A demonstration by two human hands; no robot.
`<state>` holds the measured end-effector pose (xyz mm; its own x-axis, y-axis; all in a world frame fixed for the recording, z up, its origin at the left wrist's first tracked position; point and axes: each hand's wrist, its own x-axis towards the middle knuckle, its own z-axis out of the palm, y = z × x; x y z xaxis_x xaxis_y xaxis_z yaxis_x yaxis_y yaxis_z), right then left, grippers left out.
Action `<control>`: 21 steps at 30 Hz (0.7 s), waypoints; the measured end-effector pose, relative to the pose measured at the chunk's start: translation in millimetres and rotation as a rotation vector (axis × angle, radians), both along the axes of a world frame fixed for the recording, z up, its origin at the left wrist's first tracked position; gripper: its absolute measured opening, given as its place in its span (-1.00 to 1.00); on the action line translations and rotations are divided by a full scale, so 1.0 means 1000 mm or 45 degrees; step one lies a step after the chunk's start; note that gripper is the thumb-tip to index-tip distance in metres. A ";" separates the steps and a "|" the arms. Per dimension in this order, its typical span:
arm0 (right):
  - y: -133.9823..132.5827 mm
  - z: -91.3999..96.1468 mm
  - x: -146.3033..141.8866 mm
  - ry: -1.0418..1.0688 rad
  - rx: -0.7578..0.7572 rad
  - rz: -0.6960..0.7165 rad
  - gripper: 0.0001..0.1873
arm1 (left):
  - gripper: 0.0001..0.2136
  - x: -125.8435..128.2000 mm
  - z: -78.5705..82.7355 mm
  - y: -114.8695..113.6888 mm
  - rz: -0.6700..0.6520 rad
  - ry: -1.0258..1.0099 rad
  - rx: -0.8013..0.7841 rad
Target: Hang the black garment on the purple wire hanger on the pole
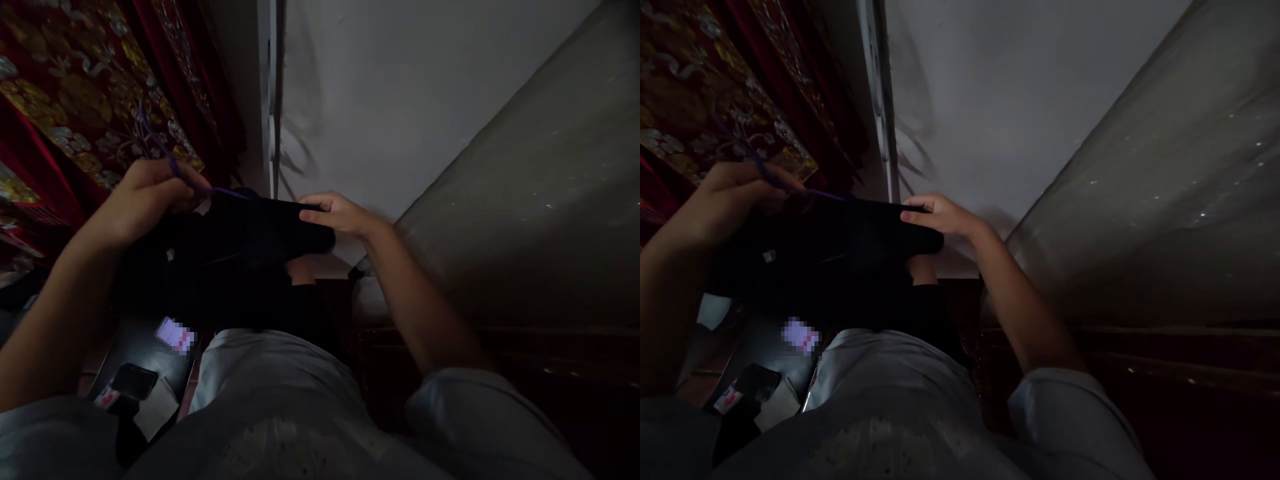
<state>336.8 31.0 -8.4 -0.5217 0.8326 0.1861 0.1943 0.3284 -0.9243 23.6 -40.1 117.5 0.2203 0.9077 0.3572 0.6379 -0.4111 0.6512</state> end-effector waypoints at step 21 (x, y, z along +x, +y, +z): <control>0.023 -0.025 0.044 1.010 0.171 -0.926 -0.72 | -0.34 0.072 -0.194 0.039 -0.090 0.913 0.015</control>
